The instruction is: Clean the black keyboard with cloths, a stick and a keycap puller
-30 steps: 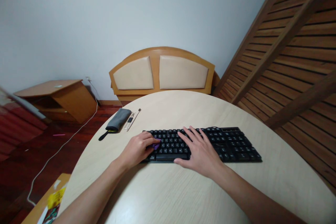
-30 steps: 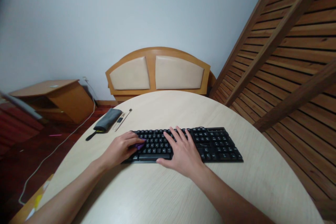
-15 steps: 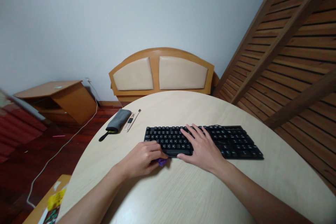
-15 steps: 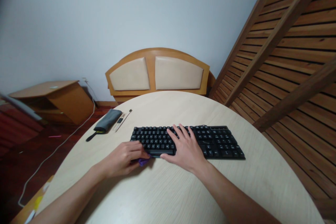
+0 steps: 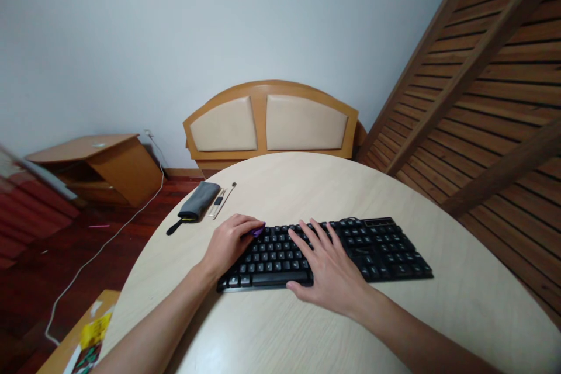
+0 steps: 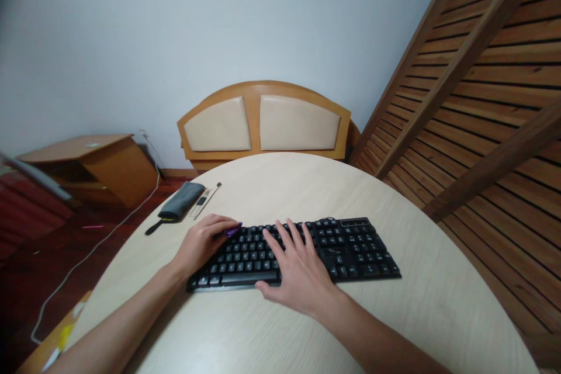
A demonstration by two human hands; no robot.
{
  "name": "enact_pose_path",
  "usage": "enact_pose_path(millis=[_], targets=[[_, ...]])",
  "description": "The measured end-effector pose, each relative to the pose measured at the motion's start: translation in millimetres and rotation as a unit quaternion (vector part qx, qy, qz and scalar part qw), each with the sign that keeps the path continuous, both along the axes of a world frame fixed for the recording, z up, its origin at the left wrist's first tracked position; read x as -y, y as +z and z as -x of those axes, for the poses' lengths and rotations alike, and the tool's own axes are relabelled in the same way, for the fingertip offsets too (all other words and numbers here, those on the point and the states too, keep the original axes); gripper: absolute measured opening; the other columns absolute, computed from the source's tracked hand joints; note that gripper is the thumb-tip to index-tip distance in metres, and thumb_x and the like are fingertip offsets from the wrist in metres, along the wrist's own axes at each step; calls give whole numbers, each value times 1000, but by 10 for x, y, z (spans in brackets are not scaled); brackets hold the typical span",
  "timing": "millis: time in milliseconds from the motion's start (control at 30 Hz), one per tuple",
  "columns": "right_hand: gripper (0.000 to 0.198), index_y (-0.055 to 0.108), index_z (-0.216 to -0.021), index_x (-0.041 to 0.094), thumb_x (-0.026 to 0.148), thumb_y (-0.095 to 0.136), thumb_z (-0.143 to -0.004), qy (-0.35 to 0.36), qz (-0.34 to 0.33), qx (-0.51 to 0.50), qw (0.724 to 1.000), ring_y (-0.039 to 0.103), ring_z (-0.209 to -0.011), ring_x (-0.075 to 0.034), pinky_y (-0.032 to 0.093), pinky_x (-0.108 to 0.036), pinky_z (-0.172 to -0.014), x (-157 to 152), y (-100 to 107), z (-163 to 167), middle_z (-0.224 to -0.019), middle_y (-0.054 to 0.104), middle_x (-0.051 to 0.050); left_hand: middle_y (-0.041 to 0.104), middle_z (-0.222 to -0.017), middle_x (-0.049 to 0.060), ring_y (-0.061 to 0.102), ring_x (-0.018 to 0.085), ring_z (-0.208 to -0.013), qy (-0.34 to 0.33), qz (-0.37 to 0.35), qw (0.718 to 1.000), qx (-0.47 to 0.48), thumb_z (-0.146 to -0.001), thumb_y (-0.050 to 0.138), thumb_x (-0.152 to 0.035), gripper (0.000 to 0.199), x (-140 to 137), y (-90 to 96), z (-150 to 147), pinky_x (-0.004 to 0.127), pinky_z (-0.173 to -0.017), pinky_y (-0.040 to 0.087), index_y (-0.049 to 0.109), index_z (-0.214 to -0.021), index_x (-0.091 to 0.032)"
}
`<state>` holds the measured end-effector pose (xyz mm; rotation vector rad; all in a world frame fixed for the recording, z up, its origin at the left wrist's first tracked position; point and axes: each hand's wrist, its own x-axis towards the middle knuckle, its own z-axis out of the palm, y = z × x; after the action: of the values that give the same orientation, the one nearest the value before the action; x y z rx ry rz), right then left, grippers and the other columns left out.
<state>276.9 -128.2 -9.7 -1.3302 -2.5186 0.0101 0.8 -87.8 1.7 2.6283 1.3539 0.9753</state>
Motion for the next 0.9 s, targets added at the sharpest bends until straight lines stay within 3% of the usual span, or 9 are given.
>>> enact_pose_path(millis=[167,500,900], targets=[[92,42,-154,22,65,67,-77,3,9,-4,1000,26,-149,-41,18,-65,-119,0,8,4,-163,33,-16,77,-103,4,69,22,-96,-16,20,999,-43,-90,62,-9,32,39,63,-54,37,-82,61,73,-115,-25],[89,47,-151,23,72,63,-79,0,-4,-9,1000,28,-149,-39,20,-64,-119,-60,-21,-40,-162,35,-16,75,-119,5,73,23,-108,-66,1,994,-83,-94,54,-11,38,69,48,-12,42,-90,63,67,-127,-22],[90,46,-152,24,77,60,-80,-15,-9,-4,1000,28,-149,-37,22,-60,-120,-98,-47,-72,-162,34,-15,78,-110,6,74,23,-101,-129,13,985,-113,-89,53,-8,38,182,81,-124,39,-82,64,68,-123,-19]])
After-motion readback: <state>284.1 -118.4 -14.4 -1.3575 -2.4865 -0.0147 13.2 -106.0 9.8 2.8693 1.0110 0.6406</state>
